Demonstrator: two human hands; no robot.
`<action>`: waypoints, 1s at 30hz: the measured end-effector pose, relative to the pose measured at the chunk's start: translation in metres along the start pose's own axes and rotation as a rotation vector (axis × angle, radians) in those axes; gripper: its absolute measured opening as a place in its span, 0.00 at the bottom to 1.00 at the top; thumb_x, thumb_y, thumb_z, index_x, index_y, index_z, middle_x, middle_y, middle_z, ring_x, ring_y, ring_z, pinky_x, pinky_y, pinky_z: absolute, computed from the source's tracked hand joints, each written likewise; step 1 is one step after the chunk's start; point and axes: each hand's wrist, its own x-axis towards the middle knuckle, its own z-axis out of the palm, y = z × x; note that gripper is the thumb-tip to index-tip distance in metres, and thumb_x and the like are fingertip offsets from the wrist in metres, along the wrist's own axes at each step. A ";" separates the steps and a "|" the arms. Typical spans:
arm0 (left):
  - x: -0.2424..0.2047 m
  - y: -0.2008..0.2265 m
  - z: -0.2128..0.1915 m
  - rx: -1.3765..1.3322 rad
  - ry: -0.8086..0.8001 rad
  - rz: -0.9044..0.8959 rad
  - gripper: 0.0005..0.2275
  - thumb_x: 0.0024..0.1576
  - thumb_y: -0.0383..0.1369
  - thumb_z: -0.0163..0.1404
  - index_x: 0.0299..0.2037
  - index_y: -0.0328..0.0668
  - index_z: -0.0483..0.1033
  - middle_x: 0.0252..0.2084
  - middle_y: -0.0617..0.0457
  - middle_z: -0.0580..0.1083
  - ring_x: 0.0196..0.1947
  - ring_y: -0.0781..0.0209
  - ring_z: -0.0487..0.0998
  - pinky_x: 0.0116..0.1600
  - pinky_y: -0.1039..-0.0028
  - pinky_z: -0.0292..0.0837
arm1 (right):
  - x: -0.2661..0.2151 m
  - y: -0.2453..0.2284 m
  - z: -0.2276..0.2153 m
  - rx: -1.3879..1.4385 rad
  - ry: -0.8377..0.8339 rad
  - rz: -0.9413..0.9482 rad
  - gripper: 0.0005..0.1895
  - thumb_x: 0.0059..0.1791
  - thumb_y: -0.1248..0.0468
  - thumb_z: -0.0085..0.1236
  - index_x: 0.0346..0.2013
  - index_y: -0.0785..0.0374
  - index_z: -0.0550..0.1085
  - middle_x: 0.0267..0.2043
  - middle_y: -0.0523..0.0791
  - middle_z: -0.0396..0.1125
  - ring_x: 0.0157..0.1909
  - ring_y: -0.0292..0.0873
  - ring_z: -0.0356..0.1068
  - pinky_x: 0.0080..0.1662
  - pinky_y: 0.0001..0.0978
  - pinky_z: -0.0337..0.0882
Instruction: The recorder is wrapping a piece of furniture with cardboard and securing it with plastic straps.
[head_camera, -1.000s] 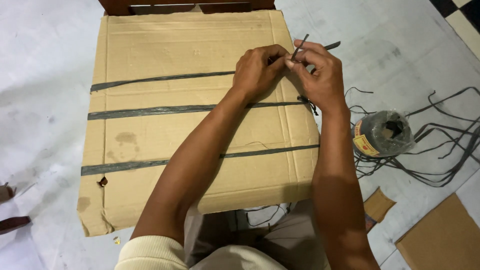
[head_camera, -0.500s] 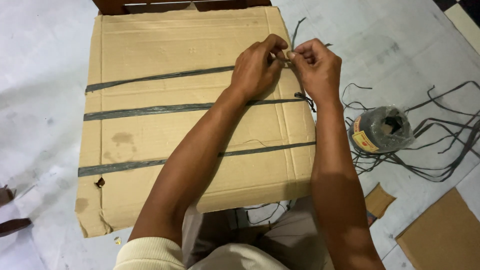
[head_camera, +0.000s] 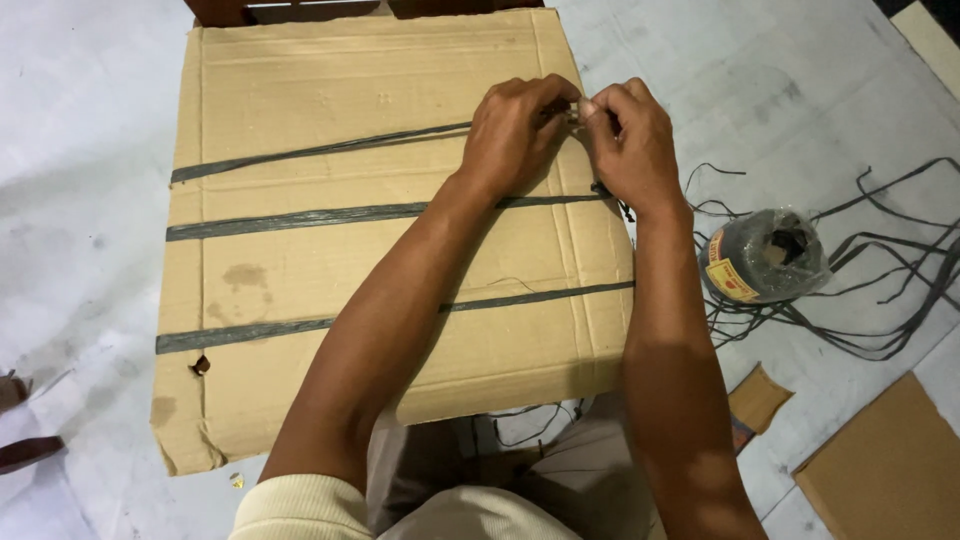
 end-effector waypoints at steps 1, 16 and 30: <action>0.001 0.003 -0.002 0.003 -0.051 -0.049 0.05 0.56 0.28 0.56 0.42 0.44 0.80 0.35 0.50 0.81 0.37 0.49 0.80 0.50 0.60 0.73 | -0.001 0.003 0.002 -0.002 0.009 0.015 0.10 0.60 0.65 0.58 0.37 0.68 0.74 0.36 0.48 0.64 0.34 0.44 0.64 0.38 0.37 0.64; 0.002 -0.008 0.005 -0.008 0.087 0.357 0.08 0.55 0.32 0.63 0.43 0.48 0.82 0.45 0.49 0.81 0.43 0.52 0.81 0.51 0.62 0.76 | 0.006 0.031 0.017 0.724 -0.057 0.562 0.14 0.58 0.59 0.51 0.30 0.59 0.73 0.24 0.34 0.61 0.26 0.28 0.54 0.30 0.25 0.55; 0.002 -0.009 0.011 -0.084 0.028 -0.033 0.08 0.64 0.33 0.50 0.41 0.38 0.80 0.33 0.46 0.81 0.33 0.48 0.82 0.41 0.60 0.75 | 0.005 0.069 0.039 0.674 0.071 0.733 0.12 0.56 0.55 0.57 0.35 0.59 0.71 0.26 0.36 0.64 0.26 0.29 0.59 0.29 0.25 0.61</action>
